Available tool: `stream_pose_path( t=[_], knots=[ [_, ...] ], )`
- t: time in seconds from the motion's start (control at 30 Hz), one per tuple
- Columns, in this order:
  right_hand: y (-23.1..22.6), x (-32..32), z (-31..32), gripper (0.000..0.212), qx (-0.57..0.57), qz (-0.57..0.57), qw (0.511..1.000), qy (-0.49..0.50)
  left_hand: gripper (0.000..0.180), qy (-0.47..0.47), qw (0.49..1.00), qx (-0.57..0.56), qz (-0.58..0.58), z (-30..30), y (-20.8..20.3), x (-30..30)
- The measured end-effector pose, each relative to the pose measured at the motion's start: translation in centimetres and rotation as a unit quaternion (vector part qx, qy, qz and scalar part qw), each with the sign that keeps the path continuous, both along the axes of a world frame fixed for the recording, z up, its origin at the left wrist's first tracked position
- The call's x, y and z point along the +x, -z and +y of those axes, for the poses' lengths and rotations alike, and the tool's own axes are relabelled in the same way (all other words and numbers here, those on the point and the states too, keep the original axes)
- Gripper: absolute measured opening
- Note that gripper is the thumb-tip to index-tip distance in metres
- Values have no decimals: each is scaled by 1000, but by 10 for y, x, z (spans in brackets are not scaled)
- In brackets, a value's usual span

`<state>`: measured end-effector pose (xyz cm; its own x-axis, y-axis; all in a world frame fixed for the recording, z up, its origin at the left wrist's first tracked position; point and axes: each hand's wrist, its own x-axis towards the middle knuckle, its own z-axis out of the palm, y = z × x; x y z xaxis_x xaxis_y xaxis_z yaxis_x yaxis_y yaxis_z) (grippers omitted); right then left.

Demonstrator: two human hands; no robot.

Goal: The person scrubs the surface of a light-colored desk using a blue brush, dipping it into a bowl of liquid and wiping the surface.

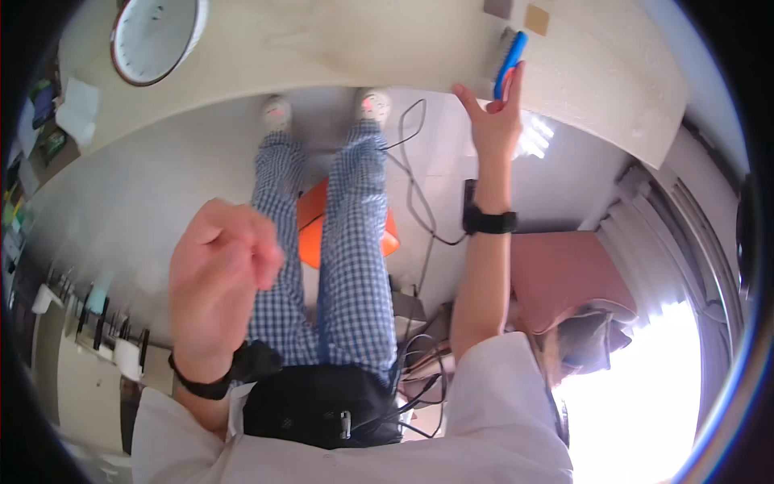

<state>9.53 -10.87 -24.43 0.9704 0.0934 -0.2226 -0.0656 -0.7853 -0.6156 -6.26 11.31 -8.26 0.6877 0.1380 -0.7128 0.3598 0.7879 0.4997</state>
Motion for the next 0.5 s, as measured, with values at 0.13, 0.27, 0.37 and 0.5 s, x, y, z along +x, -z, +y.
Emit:
stream_pose_path(
  t=[0.13, 0.27, 0.37, 0.5],
  knots=[
    [7, -8, -4, 57, 70, 40, 989, 121, 14, -32, 999, 15, 18, 6, -4, -5],
    [4, 3, -42, 42, 82, 48, 975, 199, 13, -44, 999, 10, 27, 11, 2, -18],
    [12, 23, -83, 41, 73, 13, 970, 230, 14, -37, 999, 11, 18, 10, 1, -17],
    [12, 16, -81, 39, -35, 4, 976, 217, 14, -34, 999, 16, 21, 10, -7, -10]
  ],
)
